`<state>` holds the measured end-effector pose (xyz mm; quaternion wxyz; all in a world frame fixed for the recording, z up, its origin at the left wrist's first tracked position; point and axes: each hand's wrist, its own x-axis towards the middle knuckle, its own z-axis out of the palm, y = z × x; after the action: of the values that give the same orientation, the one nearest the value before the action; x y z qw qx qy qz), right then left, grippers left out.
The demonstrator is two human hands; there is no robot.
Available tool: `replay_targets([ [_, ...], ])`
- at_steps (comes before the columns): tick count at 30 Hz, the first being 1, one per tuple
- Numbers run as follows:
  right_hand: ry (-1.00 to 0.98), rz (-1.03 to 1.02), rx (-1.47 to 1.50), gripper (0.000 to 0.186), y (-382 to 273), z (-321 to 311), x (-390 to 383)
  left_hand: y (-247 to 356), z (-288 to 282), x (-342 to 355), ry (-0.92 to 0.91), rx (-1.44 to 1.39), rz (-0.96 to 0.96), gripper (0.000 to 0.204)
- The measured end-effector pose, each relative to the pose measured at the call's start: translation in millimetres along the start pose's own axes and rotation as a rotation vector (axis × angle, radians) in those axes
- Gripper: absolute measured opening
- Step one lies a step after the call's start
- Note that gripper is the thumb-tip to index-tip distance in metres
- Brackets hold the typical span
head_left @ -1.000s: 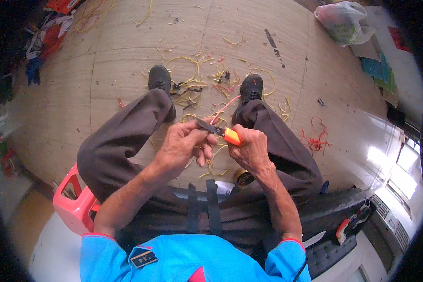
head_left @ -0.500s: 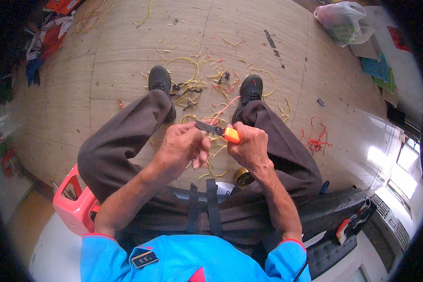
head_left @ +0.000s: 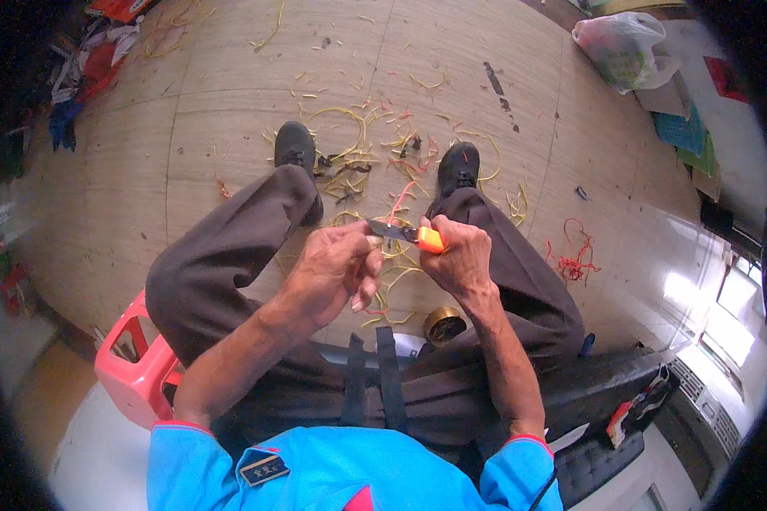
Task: The person sits on a low stool and uses a utility knife to cut a bundle of yellow and red cords into smaller pieces. After cutting, the person gathers the pieces and places them into a white sack.
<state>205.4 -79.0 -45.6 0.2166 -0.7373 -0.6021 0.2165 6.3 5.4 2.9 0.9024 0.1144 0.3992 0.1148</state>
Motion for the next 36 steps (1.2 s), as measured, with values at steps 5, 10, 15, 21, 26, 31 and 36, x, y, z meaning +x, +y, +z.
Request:
replay_targets([
  [5, -0.065, 0.050, 0.008, 0.025, 9, 4, -1, 4, 2, 0, 0.018, 0.030, -0.010, 0.023],
  [10, -0.134, 0.099, -0.029, 0.019, 12, 1, 0, 6, 3, 0, 0.044, 0.097, -0.012, 0.027],
  [15, -0.138, 0.126, -0.018, 0.016, 15, 1, -1, 5, 10, 0, 0.082, 0.111, 0.000, 0.032],
  [21, -0.179, 0.140, -0.018, 0.011, 23, 8, -1, 1, 4, 3, 0.089, 0.113, -0.003, 0.037],
  [26, -0.234, 0.179, -0.046, 0.013, 29, 16, -2, -1, 1, 5, 0.086, 0.115, -0.007, 0.043],
  [31, -0.211, 0.400, -0.060, 0.017, 50, 6, 1, 9, 19, -13, 0.039, 0.235, -0.019, 0.050],
  [36, -0.072, 0.350, 0.380, 0.024, 50, 12, 3, 4, 8, 5, 0.114, 0.237, 0.004, 0.050],
])
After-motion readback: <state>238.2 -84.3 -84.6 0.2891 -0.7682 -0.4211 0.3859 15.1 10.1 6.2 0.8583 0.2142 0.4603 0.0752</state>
